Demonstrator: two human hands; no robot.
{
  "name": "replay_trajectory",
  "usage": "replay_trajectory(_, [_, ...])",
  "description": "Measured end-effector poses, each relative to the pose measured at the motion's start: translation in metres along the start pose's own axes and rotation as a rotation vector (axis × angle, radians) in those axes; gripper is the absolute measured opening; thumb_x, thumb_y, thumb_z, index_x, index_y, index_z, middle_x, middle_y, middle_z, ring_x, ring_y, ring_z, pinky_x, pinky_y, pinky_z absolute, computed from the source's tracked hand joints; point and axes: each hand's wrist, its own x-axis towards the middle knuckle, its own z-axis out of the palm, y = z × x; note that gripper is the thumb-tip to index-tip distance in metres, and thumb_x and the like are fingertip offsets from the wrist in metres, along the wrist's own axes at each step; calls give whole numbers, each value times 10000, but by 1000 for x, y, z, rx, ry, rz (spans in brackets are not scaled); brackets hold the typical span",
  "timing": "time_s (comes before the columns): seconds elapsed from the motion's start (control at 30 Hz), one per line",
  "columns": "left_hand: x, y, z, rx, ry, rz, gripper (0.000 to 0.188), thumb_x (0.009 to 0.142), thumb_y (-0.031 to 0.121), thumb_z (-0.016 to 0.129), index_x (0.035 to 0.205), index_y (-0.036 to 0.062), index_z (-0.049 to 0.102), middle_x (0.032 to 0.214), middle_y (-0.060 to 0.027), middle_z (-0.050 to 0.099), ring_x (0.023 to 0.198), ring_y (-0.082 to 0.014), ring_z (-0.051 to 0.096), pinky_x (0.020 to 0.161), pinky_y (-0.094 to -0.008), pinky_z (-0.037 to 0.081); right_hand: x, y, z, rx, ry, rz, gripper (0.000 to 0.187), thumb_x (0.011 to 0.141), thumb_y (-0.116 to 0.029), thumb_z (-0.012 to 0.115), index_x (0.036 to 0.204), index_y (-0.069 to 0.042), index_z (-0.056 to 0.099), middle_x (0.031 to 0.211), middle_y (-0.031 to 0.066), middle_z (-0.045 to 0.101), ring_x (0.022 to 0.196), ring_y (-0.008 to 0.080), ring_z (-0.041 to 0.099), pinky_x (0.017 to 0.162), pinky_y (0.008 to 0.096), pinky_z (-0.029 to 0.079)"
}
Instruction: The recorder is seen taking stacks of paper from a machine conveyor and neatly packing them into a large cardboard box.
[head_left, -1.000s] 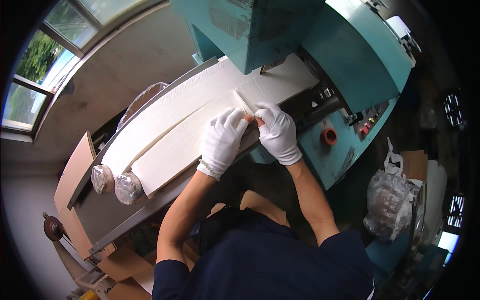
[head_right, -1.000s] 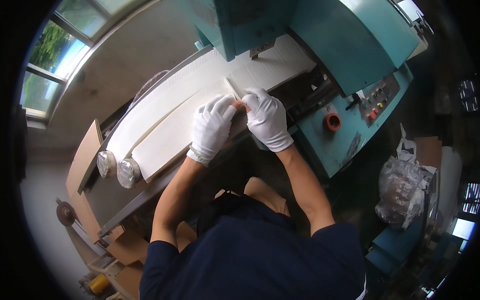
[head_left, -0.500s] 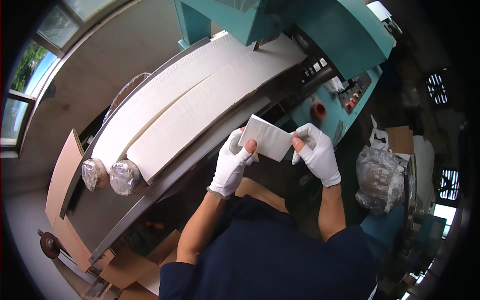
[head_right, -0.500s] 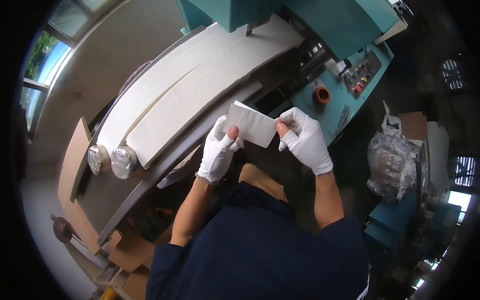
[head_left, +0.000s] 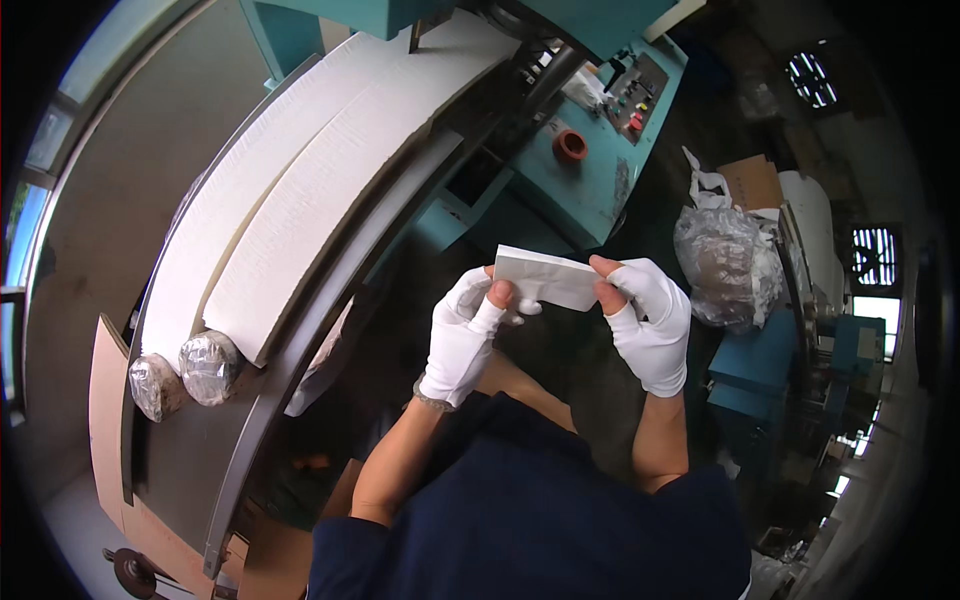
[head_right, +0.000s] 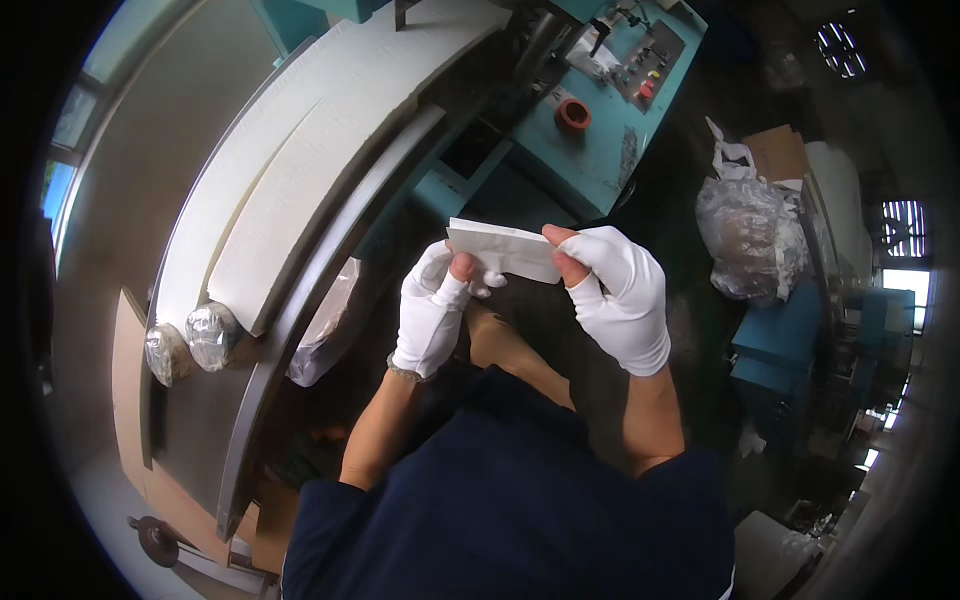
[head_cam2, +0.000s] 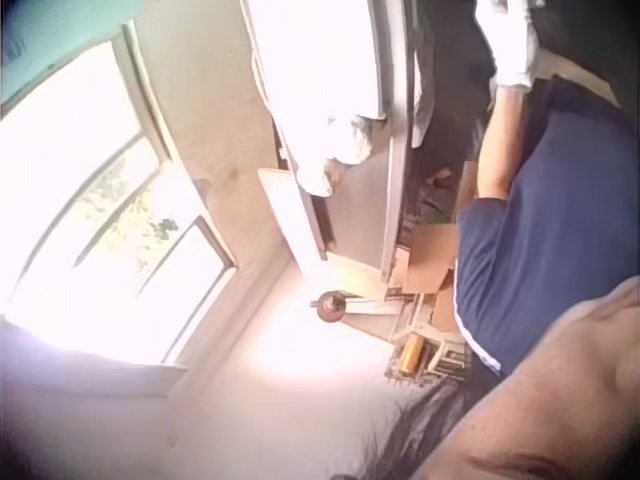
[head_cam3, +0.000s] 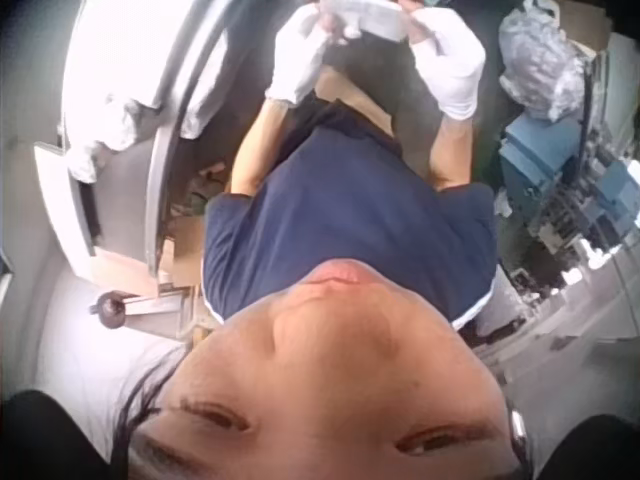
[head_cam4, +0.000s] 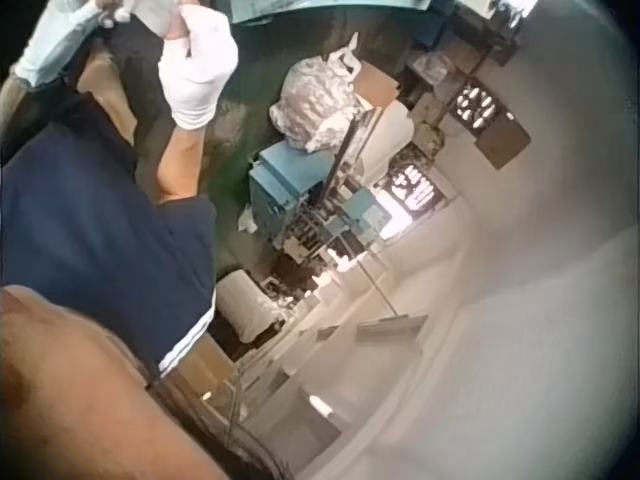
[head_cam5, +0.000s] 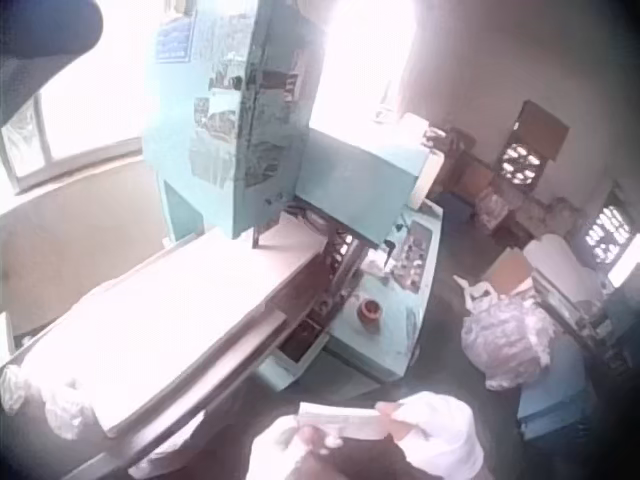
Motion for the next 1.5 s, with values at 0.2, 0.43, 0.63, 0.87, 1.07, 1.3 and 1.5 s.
replay_trajectory(0.2, [1, -23, 36, 94, -127, -29, 415, 981, 323, 671, 1227, -6, 615, 1001, -75, 713, 856, -140, 696, 723, -240, 508, -31, 18, -39, 50, 90, 177, 176, 871, 27, 721, 1041, 6, 681, 835, 52, 654, 632, 89, 547, 566, 231, 407])
replay_trajectory(0.43, [19, -69, 114, 204, -156, -116, 397, 948, 342, 715, 1149, 5, 658, 942, -37, 713, 708, -116, 689, 618, -217, 469, -78, 81, -104, 356, 168, 556, 224, 935, -6, 681, 1157, 25, 680, 1022, 24, 719, 781, 34, 582, 688, 203, 485])
replay_trajectory(0.63, [54, -147, 227, 283, -231, -138, 407, 950, 362, 708, 1148, 10, 658, 904, -34, 707, 683, -98, 668, 614, -211, 477, -130, 179, -187, 423, 340, 598, 217, 945, -49, 688, 1154, 9, 692, 918, -18, 688, 669, -3, 484, 571, 167, 372])
replay_trajectory(0.87, [103, -233, 357, 414, -352, -169, 419, 930, 349, 736, 1182, 28, 646, 912, -28, 709, 761, -87, 668, 629, -211, 479, -174, 280, -289, 390, 477, 684, 205, 960, -86, 678, 1145, -1, 701, 930, -28, 679, 669, -6, 477, 563, 181, 375])
replay_trajectory(1.07, [170, -284, 429, 406, -380, -135, 376, 921, 324, 751, 1124, 17, 678, 905, -37, 709, 763, -101, 673, 666, -230, 476, -186, 367, -336, 369, 507, 665, 273, 964, -132, 690, 1197, 8, 669, 945, 12, 694, 688, 25, 512, 588, 184, 412])
replay_trajectory(1.3, [302, -310, 485, 365, -283, -71, 339, 935, 280, 735, 1109, 0, 659, 906, -50, 689, 747, -112, 630, 665, -235, 461, -120, 504, -377, 304, 510, 707, 429, 1036, -355, 570, 1247, 15, 624, 918, 67, 707, 621, 44, 518, 592, 198, 420])
replay_trajectory(1.5, [442, -298, 518, 303, -88, 19, 449, 925, 408, 728, 1127, 11, 668, 905, -56, 705, 761, -101, 665, 665, -228, 472, 15, 650, -391, 310, 275, 814, 425, 1030, -363, 578, 1240, 0, 641, 955, 46, 715, 739, 54, 593, 684, 201, 450])
